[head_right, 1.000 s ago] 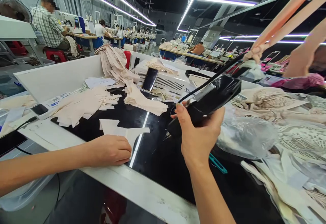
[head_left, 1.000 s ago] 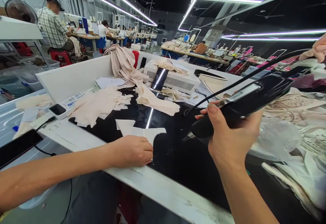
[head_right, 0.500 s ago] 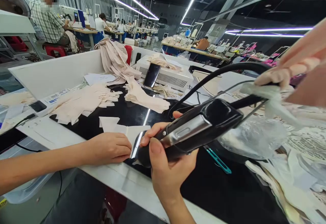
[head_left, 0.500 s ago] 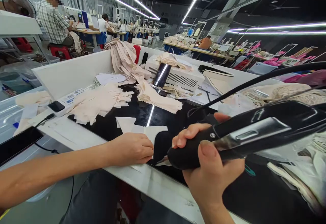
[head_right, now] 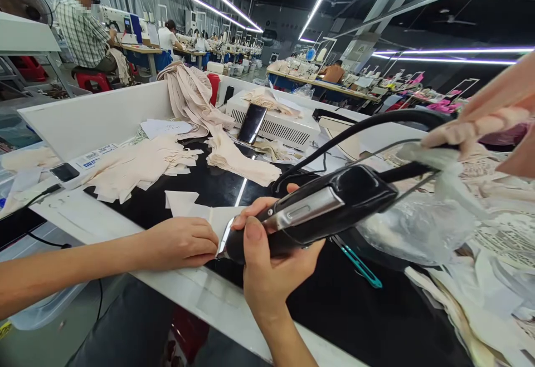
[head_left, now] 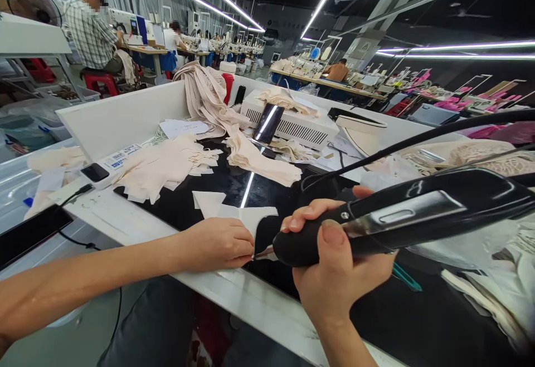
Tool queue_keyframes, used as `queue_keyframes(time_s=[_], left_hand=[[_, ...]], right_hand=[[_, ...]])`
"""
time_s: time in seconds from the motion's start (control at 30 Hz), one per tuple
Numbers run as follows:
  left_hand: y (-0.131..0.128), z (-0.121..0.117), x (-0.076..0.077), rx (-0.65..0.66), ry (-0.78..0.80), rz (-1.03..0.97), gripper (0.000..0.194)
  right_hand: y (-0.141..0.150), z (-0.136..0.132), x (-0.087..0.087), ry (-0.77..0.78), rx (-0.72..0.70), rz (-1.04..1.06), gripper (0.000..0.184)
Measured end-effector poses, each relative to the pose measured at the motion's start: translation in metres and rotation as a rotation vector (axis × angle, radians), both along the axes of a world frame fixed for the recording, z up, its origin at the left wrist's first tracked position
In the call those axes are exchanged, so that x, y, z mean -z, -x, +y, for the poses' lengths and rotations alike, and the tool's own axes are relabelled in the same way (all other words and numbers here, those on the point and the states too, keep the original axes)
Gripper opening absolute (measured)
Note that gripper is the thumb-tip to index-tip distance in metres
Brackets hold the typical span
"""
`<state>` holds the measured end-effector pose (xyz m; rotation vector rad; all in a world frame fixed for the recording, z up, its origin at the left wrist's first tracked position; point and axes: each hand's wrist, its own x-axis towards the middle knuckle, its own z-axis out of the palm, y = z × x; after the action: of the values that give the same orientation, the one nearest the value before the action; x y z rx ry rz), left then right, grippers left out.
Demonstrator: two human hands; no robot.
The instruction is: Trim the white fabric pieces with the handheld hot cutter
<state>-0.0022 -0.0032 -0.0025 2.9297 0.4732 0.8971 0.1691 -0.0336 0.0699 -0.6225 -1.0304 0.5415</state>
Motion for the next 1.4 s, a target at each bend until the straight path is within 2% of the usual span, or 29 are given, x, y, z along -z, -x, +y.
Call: queue_keyframes(time_s=[0.17, 0.37, 0.63, 0.8, 1.03, 1.4], left_hand=[[0.001, 0.000, 0.001, 0.015, 0.011, -0.021, 0.016], [0.002, 0.000, -0.004, -0.034, 0.184, -0.009, 0.021], [-0.005, 0.003, -0.007, -0.109, 0.295, 0.044, 0.006], [-0.007, 0.003, -0.007, -0.092, 0.240, -0.039, 0.010], [-0.004, 0.007, -0.002, -0.029, 0.191, 0.053, 0.012], [0.014, 0.008, -0.006, 0.059, 0.146, 0.075, 0.030]], right_hand=[[0.000, -0.002, 0.003, 0.012, -0.004, -0.013, 0.049], [-0.001, -0.002, 0.004, 0.021, -0.006, -0.018, 0.052], [0.000, -0.002, 0.004, 0.025, 0.002, -0.011, 0.054], [0.001, -0.003, 0.004, 0.021, 0.006, -0.014, 0.054], [0.000, -0.003, 0.002, 0.041, 0.021, -0.025, 0.051], [0.000, -0.003, 0.002, 0.069, 0.035, -0.035, 0.049]])
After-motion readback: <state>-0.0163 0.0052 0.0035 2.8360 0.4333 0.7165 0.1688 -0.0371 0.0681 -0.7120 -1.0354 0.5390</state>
